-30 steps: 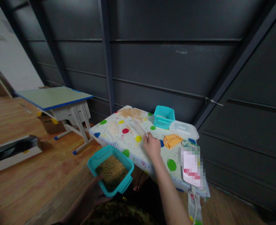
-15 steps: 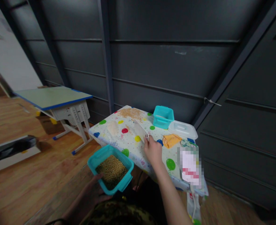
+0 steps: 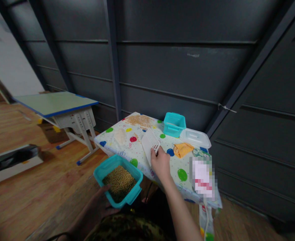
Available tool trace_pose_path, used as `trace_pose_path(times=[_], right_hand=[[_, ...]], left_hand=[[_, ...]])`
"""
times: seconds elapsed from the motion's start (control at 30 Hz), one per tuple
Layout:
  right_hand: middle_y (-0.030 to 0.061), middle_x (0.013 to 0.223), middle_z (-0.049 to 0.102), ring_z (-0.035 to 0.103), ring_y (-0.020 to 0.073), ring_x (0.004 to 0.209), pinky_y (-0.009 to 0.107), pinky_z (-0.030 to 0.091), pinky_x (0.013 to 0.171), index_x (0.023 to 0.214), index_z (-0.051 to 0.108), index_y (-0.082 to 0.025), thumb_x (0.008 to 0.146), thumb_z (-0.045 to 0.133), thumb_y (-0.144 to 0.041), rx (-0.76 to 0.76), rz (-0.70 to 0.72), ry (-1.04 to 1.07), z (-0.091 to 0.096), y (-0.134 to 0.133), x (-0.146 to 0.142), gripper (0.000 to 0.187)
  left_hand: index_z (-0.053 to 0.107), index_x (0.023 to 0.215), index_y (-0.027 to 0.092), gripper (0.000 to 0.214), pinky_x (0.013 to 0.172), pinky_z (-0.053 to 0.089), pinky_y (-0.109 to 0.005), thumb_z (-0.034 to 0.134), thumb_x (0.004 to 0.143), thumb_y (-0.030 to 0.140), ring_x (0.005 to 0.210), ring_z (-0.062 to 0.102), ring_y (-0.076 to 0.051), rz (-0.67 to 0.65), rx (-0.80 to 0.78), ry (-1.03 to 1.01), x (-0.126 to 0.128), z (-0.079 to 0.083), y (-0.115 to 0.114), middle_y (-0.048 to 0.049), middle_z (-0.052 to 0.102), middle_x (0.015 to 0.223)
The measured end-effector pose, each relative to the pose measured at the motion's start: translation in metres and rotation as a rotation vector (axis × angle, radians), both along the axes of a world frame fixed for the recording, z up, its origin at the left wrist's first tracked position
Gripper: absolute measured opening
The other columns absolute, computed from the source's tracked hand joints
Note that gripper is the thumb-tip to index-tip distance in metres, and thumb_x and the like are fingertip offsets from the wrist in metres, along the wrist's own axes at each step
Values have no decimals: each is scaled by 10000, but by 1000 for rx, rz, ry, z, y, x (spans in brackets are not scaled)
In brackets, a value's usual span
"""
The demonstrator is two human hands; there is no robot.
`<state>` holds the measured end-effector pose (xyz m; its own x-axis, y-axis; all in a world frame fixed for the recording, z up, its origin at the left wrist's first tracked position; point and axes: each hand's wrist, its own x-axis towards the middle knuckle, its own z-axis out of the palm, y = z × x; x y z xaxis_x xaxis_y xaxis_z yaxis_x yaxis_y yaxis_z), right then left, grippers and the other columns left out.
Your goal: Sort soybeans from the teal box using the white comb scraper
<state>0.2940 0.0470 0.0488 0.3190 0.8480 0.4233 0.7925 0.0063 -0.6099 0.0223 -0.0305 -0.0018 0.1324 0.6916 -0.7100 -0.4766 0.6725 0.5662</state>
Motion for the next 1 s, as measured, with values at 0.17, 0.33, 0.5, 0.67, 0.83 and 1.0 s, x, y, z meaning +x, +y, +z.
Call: trace_pose_path(times=[0.17, 0.33, 0.5, 0.67, 0.83, 1.0], right_hand=[[152, 948, 833, 750, 278, 787, 317, 505, 693, 1005, 752, -214, 1002, 515, -442, 29, 15, 24, -4, -2, -7, 328], [149, 924, 822, 738, 281, 775, 321, 486, 671, 973, 733, -215, 1007, 496, -452, 37, -2, 10, -12, -2, -7, 338], [177, 931, 824, 735, 277, 772, 313, 452, 674, 960, 734, -194, 1002, 499, -438, 17, -30, -21, -12, 4, 0, 342], [163, 885, 812, 728, 268, 755, 305, 405, 661, 940, 730, -180, 1015, 497, -393, 6, -22, -61, -9, 17, -3, 324], [144, 880, 809, 725, 261, 743, 306, 401, 666, 992, 741, -173, 1040, 508, -376, 4, -11, -80, -10, 28, -12, 312], [121, 842, 794, 722, 247, 738, 294, 410, 674, 1026, 735, -167, 1048, 524, -321, -22, -8, -97, -5, 43, -19, 262]], left_hand=[[492, 1273, 218, 588, 1101, 574, -660, 694, 722, 175, 1222, 782, -460, -16, 53, 38, 0, -1, -2, -201, 794, 1247], [516, 1220, 234, 525, 1072, 600, -602, 709, 735, 175, 1203, 792, -435, -27, 104, 8, -4, -3, -6, -161, 800, 1141], [542, 1197, 214, 426, 1067, 593, -635, 712, 809, 247, 1137, 806, -445, -28, 121, 37, -2, -3, -7, -169, 807, 1100], [561, 1169, 226, 479, 1084, 589, -647, 749, 729, 254, 1155, 807, -440, -24, 135, 28, -2, -6, -6, -167, 816, 1146], [566, 1206, 204, 551, 1053, 605, -658, 754, 689, 239, 1122, 813, -458, -7, 160, 24, -4, -10, -8, -193, 814, 1155], [568, 1227, 208, 587, 1041, 603, -666, 760, 674, 231, 1129, 808, -472, 3, 199, -8, -5, -10, -10, -191, 816, 1169]])
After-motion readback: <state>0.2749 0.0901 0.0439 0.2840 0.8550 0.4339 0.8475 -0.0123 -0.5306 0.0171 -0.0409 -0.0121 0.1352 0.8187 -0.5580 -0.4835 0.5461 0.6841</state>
